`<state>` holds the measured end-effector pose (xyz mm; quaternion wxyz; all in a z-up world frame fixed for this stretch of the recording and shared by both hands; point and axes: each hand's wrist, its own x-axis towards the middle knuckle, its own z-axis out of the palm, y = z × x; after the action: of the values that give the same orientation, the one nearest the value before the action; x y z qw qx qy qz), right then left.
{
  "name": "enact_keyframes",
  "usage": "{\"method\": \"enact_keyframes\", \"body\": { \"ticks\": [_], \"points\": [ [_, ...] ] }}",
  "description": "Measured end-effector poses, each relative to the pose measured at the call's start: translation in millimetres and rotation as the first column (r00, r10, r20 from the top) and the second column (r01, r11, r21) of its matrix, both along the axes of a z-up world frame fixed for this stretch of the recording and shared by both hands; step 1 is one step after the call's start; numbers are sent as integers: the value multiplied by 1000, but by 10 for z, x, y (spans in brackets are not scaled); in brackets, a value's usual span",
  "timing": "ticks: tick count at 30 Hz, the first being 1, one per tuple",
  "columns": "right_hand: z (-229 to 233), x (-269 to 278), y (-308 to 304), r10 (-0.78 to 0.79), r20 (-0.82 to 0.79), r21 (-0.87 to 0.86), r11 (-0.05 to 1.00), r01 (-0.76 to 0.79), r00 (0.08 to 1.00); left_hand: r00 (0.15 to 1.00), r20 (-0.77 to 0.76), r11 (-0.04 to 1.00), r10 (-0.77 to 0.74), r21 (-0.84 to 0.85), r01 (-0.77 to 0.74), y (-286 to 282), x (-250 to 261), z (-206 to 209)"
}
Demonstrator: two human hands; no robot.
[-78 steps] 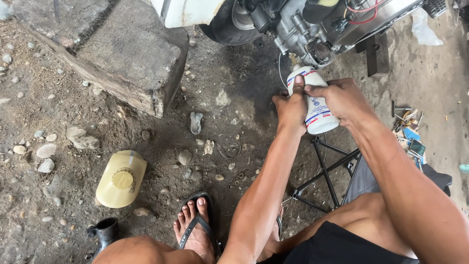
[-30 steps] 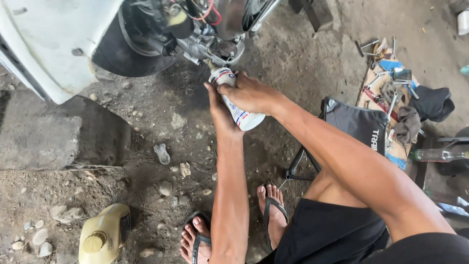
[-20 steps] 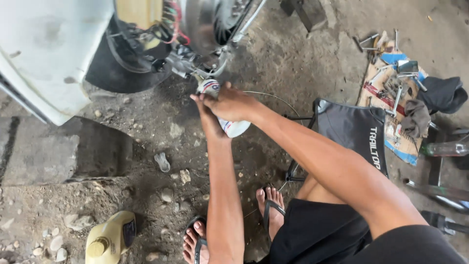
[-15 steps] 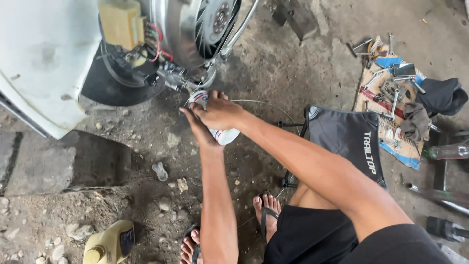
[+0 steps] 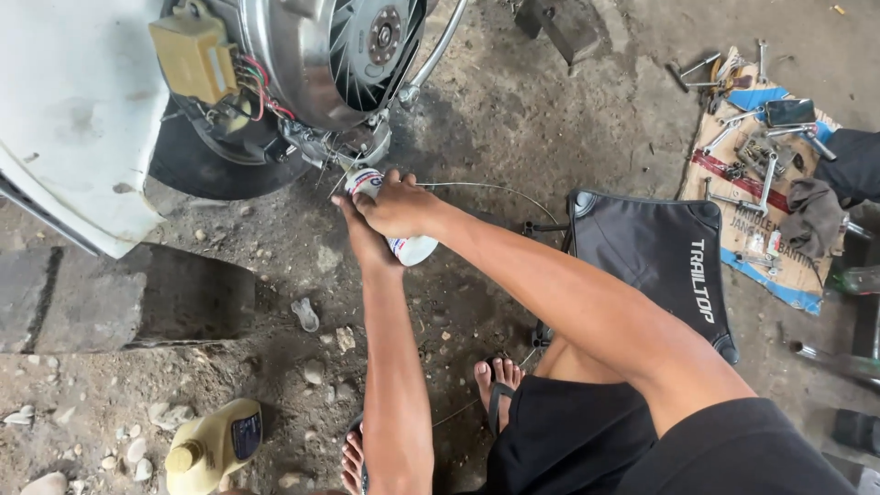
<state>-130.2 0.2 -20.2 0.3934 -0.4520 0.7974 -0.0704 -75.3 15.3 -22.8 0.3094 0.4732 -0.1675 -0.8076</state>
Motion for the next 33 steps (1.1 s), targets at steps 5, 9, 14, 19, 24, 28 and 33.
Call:
{"method": "enact_keyframes", "body": {
  "ticks": [5,9,14,19,24,28,33],
  "points": [
    [682,152,196,-78,28,-18,997,78,997,984,173,999,-32,-10,34,-93,143,16],
    [785,201,199,-134,-11,-14,991,134,991,966,256,1000,17,-11,-15,-93,213,56],
    [485,144,150,-297,-44,-31,955,296,954,940,340,998,37,-57,-19,-57,299,81],
    [481,197,132,-312,-103,-68,950,306,945,929,369,998,27,-68,-2,-13,331,357],
    [411,210,97,-303,-140,-88,952,293,943,927,374,998,35,-57,-15,-37,321,284],
    [525,249,91,-280,-153,-86,959,270,948,936,347,997,66,-51,-52,-19,298,339],
    [609,250,40,-253,-190,-86,967,241,949,945,304,992,122,-61,-108,-29,293,373]
  ]
}}
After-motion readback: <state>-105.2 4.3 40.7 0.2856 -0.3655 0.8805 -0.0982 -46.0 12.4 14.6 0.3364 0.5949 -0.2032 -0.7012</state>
